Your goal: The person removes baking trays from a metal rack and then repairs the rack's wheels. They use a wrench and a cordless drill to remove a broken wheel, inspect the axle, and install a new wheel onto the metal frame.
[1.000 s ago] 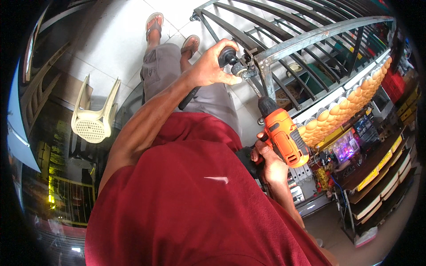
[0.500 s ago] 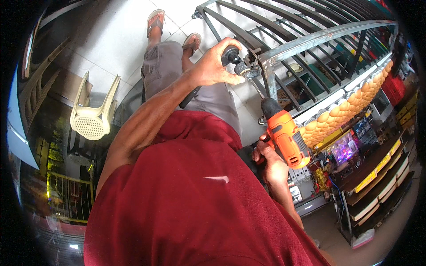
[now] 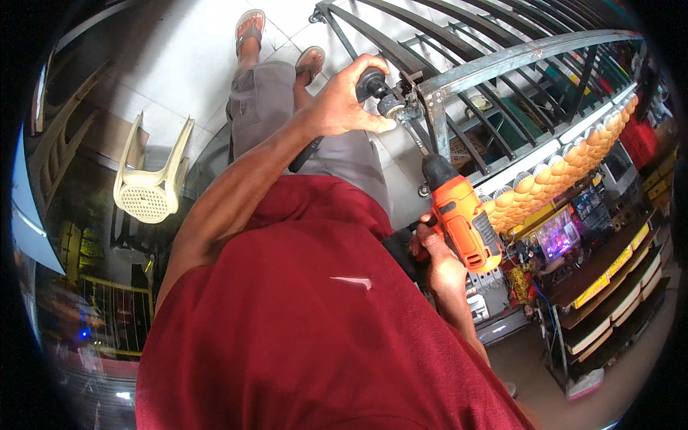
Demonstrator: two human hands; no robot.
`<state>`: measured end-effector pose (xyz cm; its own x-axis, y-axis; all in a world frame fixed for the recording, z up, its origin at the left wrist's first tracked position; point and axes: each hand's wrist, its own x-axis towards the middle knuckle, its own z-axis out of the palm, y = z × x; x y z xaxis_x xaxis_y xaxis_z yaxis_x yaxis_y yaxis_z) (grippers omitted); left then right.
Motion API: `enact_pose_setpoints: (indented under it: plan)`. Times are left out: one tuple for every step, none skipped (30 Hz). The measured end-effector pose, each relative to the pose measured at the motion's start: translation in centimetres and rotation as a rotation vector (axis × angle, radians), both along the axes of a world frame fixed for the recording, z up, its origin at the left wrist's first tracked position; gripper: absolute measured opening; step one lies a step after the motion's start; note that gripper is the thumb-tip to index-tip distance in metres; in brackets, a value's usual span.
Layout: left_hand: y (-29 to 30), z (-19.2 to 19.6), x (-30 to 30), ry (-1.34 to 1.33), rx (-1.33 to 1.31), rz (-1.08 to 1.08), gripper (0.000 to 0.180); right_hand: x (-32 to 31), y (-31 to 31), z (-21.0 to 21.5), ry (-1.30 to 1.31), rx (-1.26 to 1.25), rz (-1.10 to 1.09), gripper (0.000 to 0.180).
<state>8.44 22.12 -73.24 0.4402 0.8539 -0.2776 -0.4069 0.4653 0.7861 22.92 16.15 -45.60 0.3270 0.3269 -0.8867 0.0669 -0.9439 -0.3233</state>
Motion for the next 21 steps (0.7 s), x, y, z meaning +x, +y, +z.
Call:
enact_pose_setpoints:
  plan:
    - [0.0, 0.1, -0.1, 0.005, -0.006, -0.003, 0.071, 0.0, -0.1, 0.0, 0.027, 0.022, -0.043, 0.018]
    - [0.2, 0.2, -0.1, 0.007, -0.004, 0.003, 0.070, -0.2, 0.2, 0.0, 0.011, 0.023, -0.020, 0.018]
    - [0.6, 0.4, -0.3, 0.011, 0.000, 0.013, 0.069, -0.2, 0.4, 0.1, 0.002, 0.023, -0.009, 0.018]
    - [0.9, 0.5, -0.4, 0.015, 0.005, 0.022, 0.069, -0.4, 0.5, 0.1, -0.007, 0.024, 0.003, 0.018]
    - [0.9, 0.4, -0.4, 0.023, 0.015, 0.026, 0.070, -0.5, 0.6, 0.2, -0.017, 0.026, 0.014, 0.018]
    - [0.9, 0.3, -0.4, 0.029, 0.026, 0.030, 0.070, -0.6, 0.7, 0.1, -0.029, 0.016, -0.002, 0.019]
    - [0.9, 0.2, -0.3, 0.036, 0.038, 0.033, 0.071, -0.8, 0.8, 0.0, -0.041, 0.007, -0.018, 0.020]
    - [0.8, 0.1, -0.3, 0.023, 0.027, 0.032, 0.071, -0.9, 0.9, 0.0, -0.053, -0.002, -0.034, 0.021]
    - [0.6, 0.1, -0.3, 0.009, 0.016, 0.030, 0.071, -1.1, 0.9, -0.1, -0.068, -0.010, -0.036, 0.021]
    - [0.5, 0.1, -0.3, -0.004, 0.006, 0.028, 0.071, -1.3, 1.1, -0.1, -0.084, -0.019, -0.038, 0.021]
    - [0.6, 0.0, -0.3, 0.019, 0.019, 0.033, 0.072, -1.4, 1.1, -0.1, -0.100, -0.028, -0.040, 0.021]
    - [0.7, 0.1, -0.4, 0.043, 0.032, 0.040, 0.072, -1.2, 1.1, -0.1, -0.095, -0.040, -0.062, 0.021]
    - [0.8, 0.2, -0.4, 0.066, 0.044, 0.047, 0.072, -0.9, 1.1, -0.1, -0.090, -0.053, -0.085, 0.021]
    - [0.7, 0.1, -0.3, 0.060, 0.031, 0.047, 0.072, -0.6, 1.0, -0.1, -0.084, -0.065, -0.107, 0.021]
    - [0.7, -0.1, -0.2, 0.054, 0.021, 0.043, 0.072, -0.8, 1.1, -0.2, -0.105, -0.061, -0.073, 0.021]
    - [0.7, -0.2, -0.1, 0.049, 0.010, 0.039, 0.072, -1.1, 1.3, -0.2, -0.125, -0.056, -0.039, 0.020]
    - [0.6, -0.3, 0.1, 0.058, 0.027, 0.045, 0.072, -1.2, 1.4, -0.3, -0.145, -0.052, -0.005, 0.020]
    - [0.5, -0.4, 0.1, 0.063, 0.041, 0.053, 0.073, -1.2, 1.4, -0.4, -0.145, -0.052, 0.015, 0.020]
    - [0.5, -0.3, 0.1, 0.069, 0.055, 0.062, 0.073, -0.9, 1.4, -0.5, -0.145, -0.051, 0.035, 0.020]
    - [0.4, -0.1, 0.0, 0.035, 0.012, 0.051, 0.073, -0.6, 1.3, -0.6, -0.144, -0.051, 0.055, 0.020]
    - [0.4, 0.0, -0.1, 0.039, 0.000, 0.039, 0.073, -0.2, 1.2, -0.5, -0.136, -0.053, 0.058, 0.020]
